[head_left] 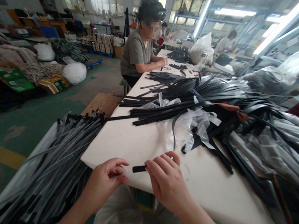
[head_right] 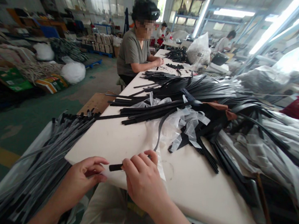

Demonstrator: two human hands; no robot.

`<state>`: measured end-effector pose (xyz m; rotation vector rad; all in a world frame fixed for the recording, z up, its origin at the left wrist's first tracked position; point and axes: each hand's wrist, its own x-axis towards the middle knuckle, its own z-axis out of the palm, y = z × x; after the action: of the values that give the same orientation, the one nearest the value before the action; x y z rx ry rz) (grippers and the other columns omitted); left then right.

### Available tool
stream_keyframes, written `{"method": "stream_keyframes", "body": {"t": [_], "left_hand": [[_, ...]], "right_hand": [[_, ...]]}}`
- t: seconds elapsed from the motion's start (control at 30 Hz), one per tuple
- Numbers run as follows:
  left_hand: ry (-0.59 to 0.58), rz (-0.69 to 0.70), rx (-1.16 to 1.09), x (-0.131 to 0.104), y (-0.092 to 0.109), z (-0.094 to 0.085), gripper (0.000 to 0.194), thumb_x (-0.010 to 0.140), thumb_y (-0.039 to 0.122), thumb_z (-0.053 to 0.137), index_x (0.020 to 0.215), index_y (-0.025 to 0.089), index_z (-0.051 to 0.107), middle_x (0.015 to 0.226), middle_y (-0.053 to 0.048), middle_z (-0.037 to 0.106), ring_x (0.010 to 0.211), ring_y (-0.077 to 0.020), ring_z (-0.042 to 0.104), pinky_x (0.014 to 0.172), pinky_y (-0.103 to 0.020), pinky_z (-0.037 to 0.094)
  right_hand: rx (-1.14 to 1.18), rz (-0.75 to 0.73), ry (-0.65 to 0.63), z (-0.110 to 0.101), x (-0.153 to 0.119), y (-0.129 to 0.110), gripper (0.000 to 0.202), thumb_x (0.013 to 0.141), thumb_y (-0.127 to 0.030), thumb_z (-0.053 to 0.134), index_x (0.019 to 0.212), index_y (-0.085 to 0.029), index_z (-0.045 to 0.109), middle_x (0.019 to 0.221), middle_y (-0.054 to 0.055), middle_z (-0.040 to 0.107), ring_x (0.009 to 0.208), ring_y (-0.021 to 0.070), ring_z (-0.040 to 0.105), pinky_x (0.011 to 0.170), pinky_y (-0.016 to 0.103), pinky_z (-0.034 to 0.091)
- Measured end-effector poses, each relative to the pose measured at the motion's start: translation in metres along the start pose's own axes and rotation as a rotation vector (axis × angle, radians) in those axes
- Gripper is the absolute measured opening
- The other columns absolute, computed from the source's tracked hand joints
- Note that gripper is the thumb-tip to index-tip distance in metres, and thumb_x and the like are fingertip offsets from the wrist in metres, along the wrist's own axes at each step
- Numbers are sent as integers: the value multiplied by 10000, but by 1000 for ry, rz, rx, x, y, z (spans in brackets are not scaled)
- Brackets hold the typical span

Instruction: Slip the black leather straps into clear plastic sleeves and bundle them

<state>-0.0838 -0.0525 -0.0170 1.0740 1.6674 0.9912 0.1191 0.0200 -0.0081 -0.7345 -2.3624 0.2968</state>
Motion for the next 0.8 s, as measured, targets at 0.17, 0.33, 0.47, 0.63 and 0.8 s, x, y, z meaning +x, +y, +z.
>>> {"method": "stream_keyframes", "body": {"t": [0.17, 0.33, 0.47, 0.63, 0.8], "left_hand": [[3, 19, 31, 0, 3, 1, 297, 681, 215, 689, 976, 187, 671, 718, 16, 705, 721, -167, 667, 720, -232, 508], [-5, 43, 59, 1, 4, 6, 294, 710, 205, 662, 1004, 201, 668, 751, 16, 730, 752, -168, 687, 752, -234, 517], [-38, 55, 103, -1, 4, 14, 303, 724, 163, 609, 1016, 217, 669, 837, 5, 760, 815, -177, 708, 787, -244, 522], [-61, 63, 235, -3, 3, 11, 323, 743, 185, 600, 1055, 222, 675, 859, 3, 762, 835, -191, 708, 802, -261, 514], [-7, 74, 426, -1, -2, 0, 335, 770, 233, 610, 1098, 240, 678, 964, -15, 764, 930, -228, 701, 873, -306, 492]], "right_hand": [[-50, 2, -84, 4, -6, 0, 129, 930, -144, 451, 928, -204, 564, 768, 13, 571, 756, 186, 461, 891, 410, 279], [-131, -53, -172, 7, -7, 2, 108, 929, -150, 465, 926, -207, 556, 760, 6, 561, 759, 190, 456, 909, 416, 276], [-179, -82, -218, 12, -9, -2, 74, 941, -177, 487, 924, -210, 551, 780, 6, 573, 778, 196, 471, 916, 420, 284], [-178, -69, -277, 9, -10, 6, 69, 941, -197, 538, 1007, -210, 551, 828, -2, 609, 835, 190, 528, 1043, 451, 241], [-294, -14, -253, 2, -3, 22, 143, 875, -95, 574, 803, -215, 545, 775, -3, 604, 887, 200, 539, 1146, 517, 132]]}}
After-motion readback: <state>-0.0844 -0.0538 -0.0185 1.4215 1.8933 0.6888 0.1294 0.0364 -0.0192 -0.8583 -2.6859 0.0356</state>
